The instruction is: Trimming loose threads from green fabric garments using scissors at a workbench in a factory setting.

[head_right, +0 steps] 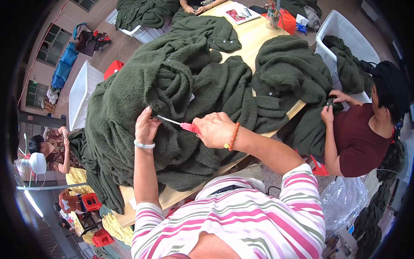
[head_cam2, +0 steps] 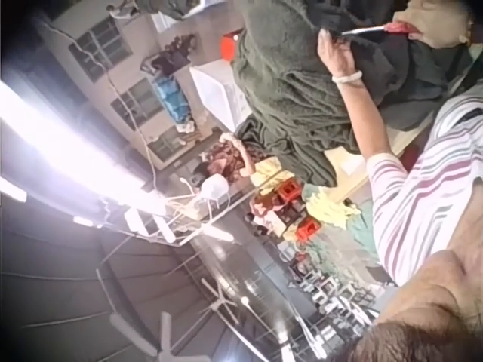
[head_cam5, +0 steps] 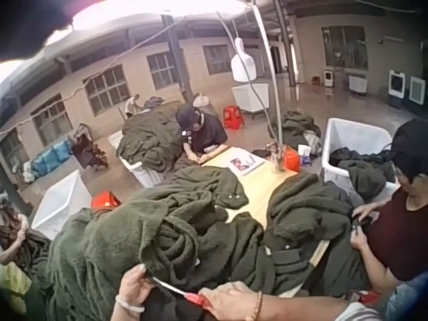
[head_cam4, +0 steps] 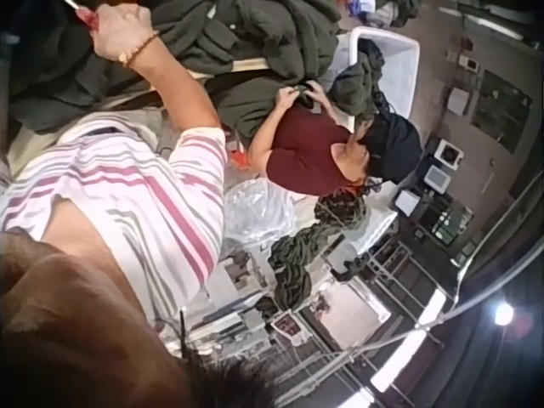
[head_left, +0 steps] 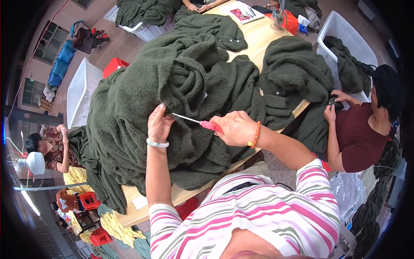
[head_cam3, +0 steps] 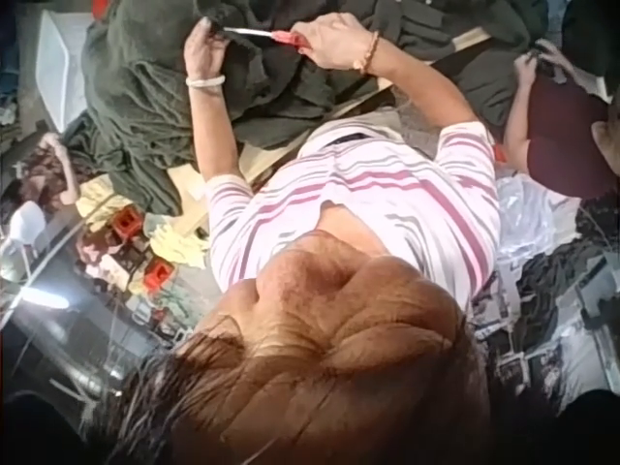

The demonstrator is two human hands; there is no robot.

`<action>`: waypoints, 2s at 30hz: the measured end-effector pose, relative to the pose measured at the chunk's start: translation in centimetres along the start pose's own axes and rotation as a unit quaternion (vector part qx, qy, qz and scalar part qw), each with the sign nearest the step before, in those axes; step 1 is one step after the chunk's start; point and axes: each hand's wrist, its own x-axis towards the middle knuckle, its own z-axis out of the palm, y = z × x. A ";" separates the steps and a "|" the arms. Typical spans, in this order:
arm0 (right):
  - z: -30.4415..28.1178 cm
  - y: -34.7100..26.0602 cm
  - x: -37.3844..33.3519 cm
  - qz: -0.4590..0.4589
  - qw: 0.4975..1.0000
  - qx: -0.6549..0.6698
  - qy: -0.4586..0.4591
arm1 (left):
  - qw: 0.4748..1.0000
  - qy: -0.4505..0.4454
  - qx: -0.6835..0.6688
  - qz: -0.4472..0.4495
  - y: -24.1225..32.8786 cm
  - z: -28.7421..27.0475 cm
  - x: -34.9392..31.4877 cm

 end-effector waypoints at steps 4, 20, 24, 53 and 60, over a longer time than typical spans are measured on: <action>-0.4 0.3 -0.1 0.015 1.000 0.015 0.011 | 0.999 0.028 0.023 -0.009 -0.2 1.0 0.1; 1.1 3.1 -3.5 0.037 0.997 0.061 0.033 | 0.786 0.187 0.559 0.186 -4.3 3.6 -4.6; 1.5 2.4 -5.0 0.005 0.999 0.037 -0.022 | 0.996 0.092 -0.002 -0.019 -2.8 2.2 -4.4; 0.4 -1.1 -3.2 -0.070 0.990 0.114 0.041 | 0.877 0.476 -0.022 0.061 2.4 -11.2 -19.3; 0.2 -1.3 -3.6 -0.086 0.987 0.134 0.037 | 0.889 0.364 -0.061 0.270 5.8 -14.9 -17.8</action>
